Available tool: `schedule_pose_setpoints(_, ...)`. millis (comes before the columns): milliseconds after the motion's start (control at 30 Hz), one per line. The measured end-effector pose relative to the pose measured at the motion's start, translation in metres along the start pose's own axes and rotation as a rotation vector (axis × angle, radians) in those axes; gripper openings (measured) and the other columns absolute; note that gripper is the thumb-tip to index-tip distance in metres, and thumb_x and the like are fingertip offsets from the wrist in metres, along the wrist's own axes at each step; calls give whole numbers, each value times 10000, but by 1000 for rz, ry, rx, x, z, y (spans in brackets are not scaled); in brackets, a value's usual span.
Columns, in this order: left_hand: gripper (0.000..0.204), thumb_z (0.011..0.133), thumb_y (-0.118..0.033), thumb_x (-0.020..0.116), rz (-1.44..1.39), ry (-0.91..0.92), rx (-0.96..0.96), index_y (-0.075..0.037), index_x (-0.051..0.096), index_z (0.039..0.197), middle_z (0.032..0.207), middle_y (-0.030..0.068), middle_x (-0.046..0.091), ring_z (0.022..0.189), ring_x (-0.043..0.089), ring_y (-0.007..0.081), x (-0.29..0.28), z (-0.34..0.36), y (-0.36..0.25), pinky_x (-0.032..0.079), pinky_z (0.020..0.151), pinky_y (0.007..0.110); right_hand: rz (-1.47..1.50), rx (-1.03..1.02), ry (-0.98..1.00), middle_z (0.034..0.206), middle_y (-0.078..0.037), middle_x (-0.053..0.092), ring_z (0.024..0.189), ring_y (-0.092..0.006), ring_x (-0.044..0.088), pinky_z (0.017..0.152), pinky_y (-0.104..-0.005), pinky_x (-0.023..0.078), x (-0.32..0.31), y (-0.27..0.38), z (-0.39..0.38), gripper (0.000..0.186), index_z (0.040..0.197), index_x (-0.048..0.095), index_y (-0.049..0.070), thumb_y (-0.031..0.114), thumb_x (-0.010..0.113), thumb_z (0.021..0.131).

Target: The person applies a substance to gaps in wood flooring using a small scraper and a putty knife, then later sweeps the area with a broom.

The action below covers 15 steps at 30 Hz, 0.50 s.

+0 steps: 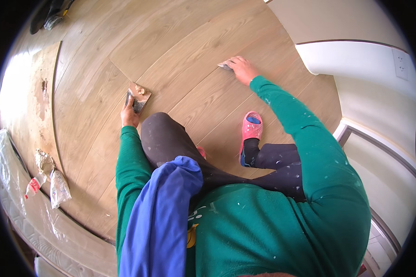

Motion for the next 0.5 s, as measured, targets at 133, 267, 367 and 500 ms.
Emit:
schedule_pose_setpoints(133, 349, 929, -306, 691, -29, 41, -18, -95, 609, 1194, 1067, 32, 686, 917, 681, 200, -2, 14, 4, 575, 782, 433, -48, -38, -196, 1265, -118, 569, 1256, -323, 483, 1005, -431, 444, 22, 16, -13, 421, 1269, 588, 76, 55, 516, 855)
schedule_pose_setpoints(267, 352, 927, -290, 694, -23, 45, -23, -89, 603, 1201, 1078, 41, 685, 896, 688, 208, -7, 14, 6, 585, 763, 437, 1, -76, -31, 1296, -131, 543, 1287, -325, 460, 1023, -434, 433, 11, 19, -14, 434, 1286, 570, 73, 59, 514, 856)
schedule_pose_setpoints(367, 352, 930, -288, 689, -25, 51, -51, -86, 601, 1204, 1074, 41, 684, 900, 689, 209, 4, 7, 4, 590, 764, 440, -22, -77, -103, 1301, -137, 542, 1294, -328, 455, 1033, -435, 426, 12, 29, -7, 421, 1275, 578, 67, 66, 512, 860)
schedule_pose_setpoints(500, 362, 933, -288, 685, -42, 80, -36, -85, 590, 1217, 1087, 42, 682, 911, 688, 215, 3, 14, 3, 588, 766, 451, -27, -46, -139, 1291, -146, 547, 1284, -335, 462, 1041, -437, 420, 33, 41, -31, 408, 1265, 588, 55, 78, 504, 866)
Point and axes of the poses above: each hand's wrist, its own z-axis towards the middle knuckle, its own x-axis out of the palm, y = z × x, the point moved 2 cm from there along z, towards the middle knuckle
